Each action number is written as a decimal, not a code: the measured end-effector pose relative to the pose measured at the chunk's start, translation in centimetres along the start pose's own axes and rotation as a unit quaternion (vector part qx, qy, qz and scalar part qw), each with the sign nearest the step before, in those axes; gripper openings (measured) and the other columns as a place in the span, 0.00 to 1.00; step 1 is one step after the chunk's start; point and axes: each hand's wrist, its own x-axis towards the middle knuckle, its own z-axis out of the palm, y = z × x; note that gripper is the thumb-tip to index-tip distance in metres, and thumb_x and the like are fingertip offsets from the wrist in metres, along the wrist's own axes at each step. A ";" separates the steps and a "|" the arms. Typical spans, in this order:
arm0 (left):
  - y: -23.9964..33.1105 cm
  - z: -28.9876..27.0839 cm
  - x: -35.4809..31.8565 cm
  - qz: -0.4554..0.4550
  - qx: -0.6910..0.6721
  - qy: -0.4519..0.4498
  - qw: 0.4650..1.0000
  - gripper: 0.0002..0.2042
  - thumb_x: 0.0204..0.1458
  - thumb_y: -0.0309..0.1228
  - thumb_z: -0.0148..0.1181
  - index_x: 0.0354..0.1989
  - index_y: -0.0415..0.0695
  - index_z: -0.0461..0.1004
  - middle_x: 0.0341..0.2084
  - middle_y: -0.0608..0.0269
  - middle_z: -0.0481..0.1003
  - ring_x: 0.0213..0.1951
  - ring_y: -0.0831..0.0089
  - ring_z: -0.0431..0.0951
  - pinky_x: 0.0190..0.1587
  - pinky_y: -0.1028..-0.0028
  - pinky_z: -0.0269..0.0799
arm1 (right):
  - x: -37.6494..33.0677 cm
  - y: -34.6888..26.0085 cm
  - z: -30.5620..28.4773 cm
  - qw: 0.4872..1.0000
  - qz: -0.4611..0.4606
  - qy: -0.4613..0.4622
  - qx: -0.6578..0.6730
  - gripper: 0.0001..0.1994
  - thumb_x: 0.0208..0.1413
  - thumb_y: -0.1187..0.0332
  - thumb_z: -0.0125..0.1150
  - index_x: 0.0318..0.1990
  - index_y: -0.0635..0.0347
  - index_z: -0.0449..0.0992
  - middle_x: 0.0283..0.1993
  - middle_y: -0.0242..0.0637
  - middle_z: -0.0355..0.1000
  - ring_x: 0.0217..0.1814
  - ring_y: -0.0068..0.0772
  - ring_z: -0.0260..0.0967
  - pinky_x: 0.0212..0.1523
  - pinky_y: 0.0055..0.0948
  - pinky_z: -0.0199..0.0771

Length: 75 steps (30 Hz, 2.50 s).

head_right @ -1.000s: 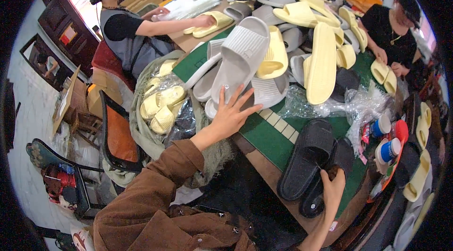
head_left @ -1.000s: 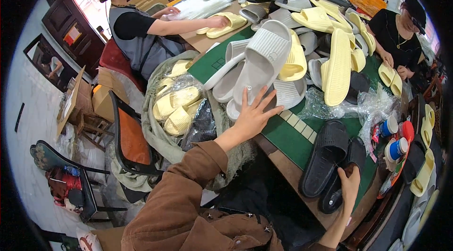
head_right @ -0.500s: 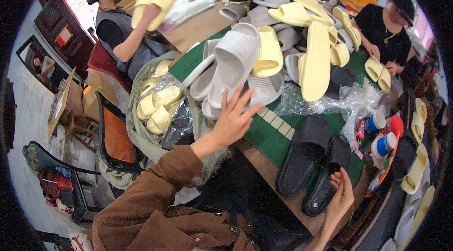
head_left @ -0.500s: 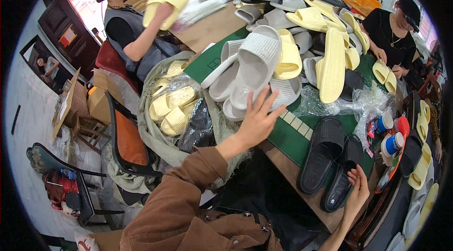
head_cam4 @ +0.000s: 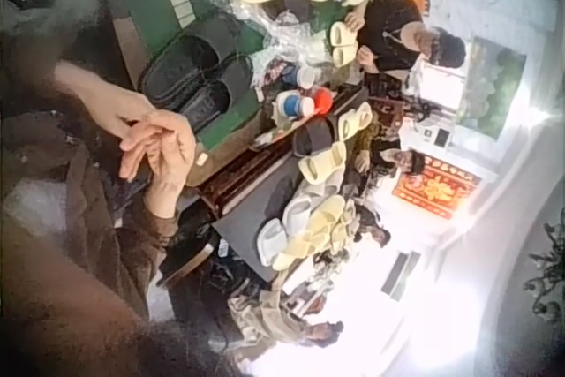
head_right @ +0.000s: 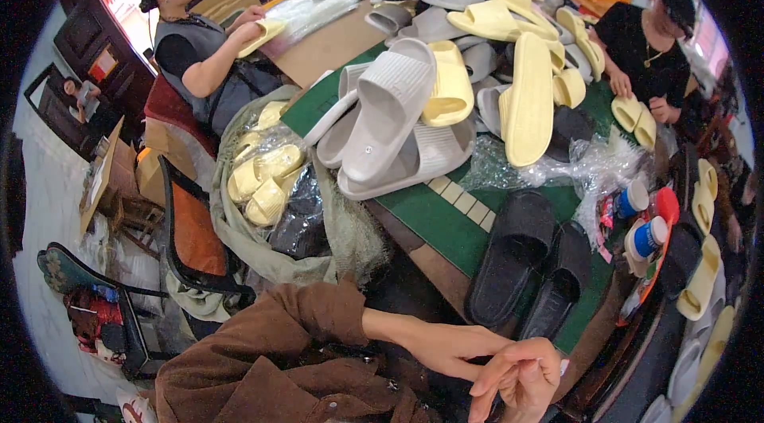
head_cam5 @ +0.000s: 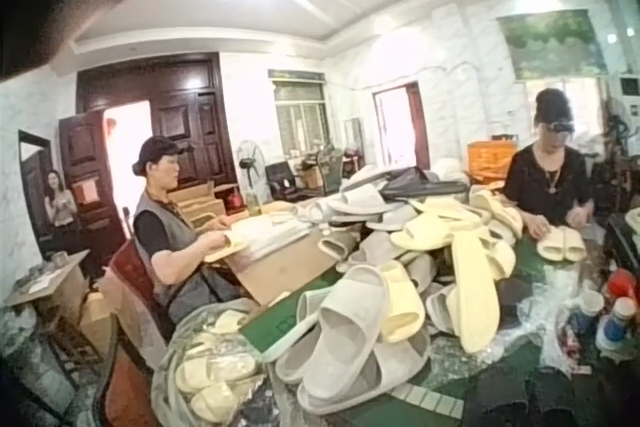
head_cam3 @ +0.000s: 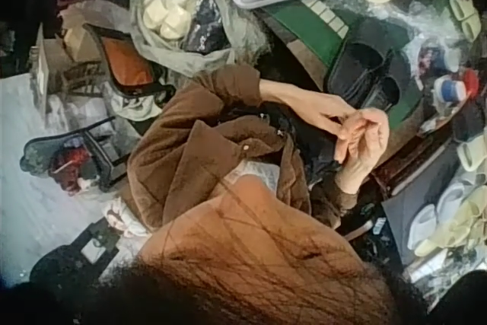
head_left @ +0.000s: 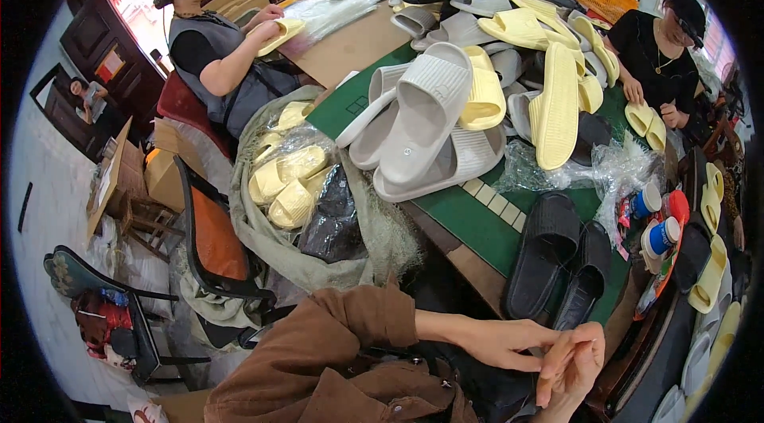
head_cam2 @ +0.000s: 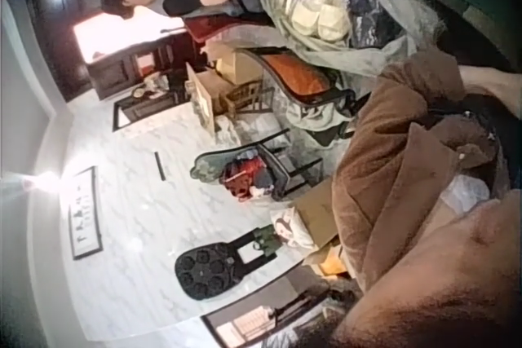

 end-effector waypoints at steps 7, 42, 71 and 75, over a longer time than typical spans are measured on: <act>2.3 -3.1 -2.2 -0.134 -0.070 0.031 0.988 0.13 0.62 0.33 0.44 0.31 0.39 0.69 0.21 0.64 0.69 0.23 0.76 0.69 0.32 0.76 0.65 | -0.3 -4.0 -2.0 0.941 -0.098 0.219 -0.236 0.18 0.66 0.59 0.43 0.54 0.65 0.60 0.24 0.44 0.67 0.11 0.21 0.59 0.07 0.16 0.57; -6.9 -5.3 -0.3 -0.259 -0.104 0.239 0.930 0.16 0.57 0.26 0.50 0.54 0.34 0.63 0.46 0.57 0.68 0.37 0.75 0.73 0.39 0.74 0.71 | 1.8 1.0 -12.0 0.674 0.070 0.265 -0.686 0.16 0.59 0.72 0.43 0.51 0.68 0.72 0.20 0.33 0.63 0.23 0.22 0.59 0.26 0.24 0.60; -12.8 -4.7 6.1 -0.190 0.569 0.227 0.767 0.25 0.45 0.41 0.57 0.43 0.29 0.70 0.44 0.42 0.70 0.49 0.50 0.69 0.54 0.53 0.61 | 2.4 2.3 -12.1 0.773 -0.001 0.339 -0.537 0.10 0.58 0.79 0.45 0.46 0.63 0.55 0.29 0.39 0.73 0.24 0.20 0.66 0.25 0.20 0.66; -13.1 -4.5 5.8 -0.151 0.579 0.254 0.760 0.20 0.45 0.38 0.55 0.38 0.30 0.71 0.37 0.44 0.71 0.44 0.50 0.71 0.51 0.55 0.61 | 2.5 3.4 -11.1 0.760 -0.018 0.340 -0.553 0.07 0.58 0.79 0.44 0.44 0.63 0.59 0.25 0.38 0.72 0.21 0.21 0.65 0.22 0.22 0.65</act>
